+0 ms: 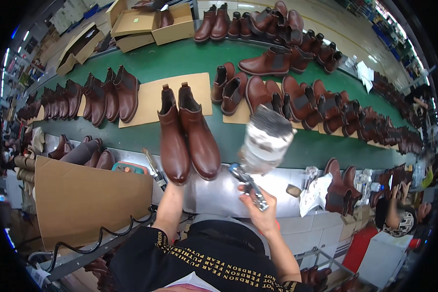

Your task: Applying spray and wiping leather boots on an industrial production line.

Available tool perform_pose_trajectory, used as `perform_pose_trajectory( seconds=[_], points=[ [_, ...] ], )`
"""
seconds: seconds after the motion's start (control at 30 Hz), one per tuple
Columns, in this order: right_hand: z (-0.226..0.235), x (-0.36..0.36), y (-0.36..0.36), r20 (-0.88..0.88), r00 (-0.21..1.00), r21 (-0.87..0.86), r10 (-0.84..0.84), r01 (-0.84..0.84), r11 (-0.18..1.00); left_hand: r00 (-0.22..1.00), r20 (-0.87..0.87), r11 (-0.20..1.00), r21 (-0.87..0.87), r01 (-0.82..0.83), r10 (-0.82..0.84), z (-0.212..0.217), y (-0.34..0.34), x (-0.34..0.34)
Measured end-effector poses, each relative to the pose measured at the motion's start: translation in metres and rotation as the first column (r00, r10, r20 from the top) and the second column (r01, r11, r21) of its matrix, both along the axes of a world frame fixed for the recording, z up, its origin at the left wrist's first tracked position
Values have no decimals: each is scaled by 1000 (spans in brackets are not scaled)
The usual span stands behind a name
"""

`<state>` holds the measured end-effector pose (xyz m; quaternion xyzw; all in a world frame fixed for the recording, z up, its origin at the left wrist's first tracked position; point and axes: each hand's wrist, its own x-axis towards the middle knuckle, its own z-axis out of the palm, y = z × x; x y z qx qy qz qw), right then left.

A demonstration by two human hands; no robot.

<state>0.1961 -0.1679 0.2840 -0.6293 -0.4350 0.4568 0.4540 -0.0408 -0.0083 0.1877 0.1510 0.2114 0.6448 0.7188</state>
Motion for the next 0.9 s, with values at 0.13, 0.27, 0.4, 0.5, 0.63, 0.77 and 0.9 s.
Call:
perform_pose_trajectory(
  seconds=[0.13, 0.27, 0.4, 0.5, 0.63, 0.77, 0.9],
  points=[
    [-72, 44, -4, 241, 945, -61, -222, 243, 968, 998, -55, 999, -23, 30, -32, -19, 79, -33],
    [-132, 72, -15, 294, 886, -181, -360, 421, 889, 990, -116, 995, -72, 72, -80, -45, 164, -79],
    [-201, 111, -48, 159, 871, -255, -465, 492, 833, 965, -207, 976, -178, 127, -163, -87, 239, -113],
    [-213, 115, -59, 145, 808, -375, -571, 578, 725, 931, -265, 949, -258, 184, -252, -115, 287, -137],
    [-205, 127, -79, 713, 568, -194, -411, 723, 663, 853, -365, 902, -358, 242, -374, -144, 337, -172],
    [-100, 57, 26, 680, 664, -14, -311, 436, 900, 543, -702, 863, -497, 90, -461, -152, 390, -235],
    [-18, -26, 124, 30, 997, -5, 78, -78, 997, -115, -992, 814, 21, -580, -56, -103, 443, -275]
  ],
)
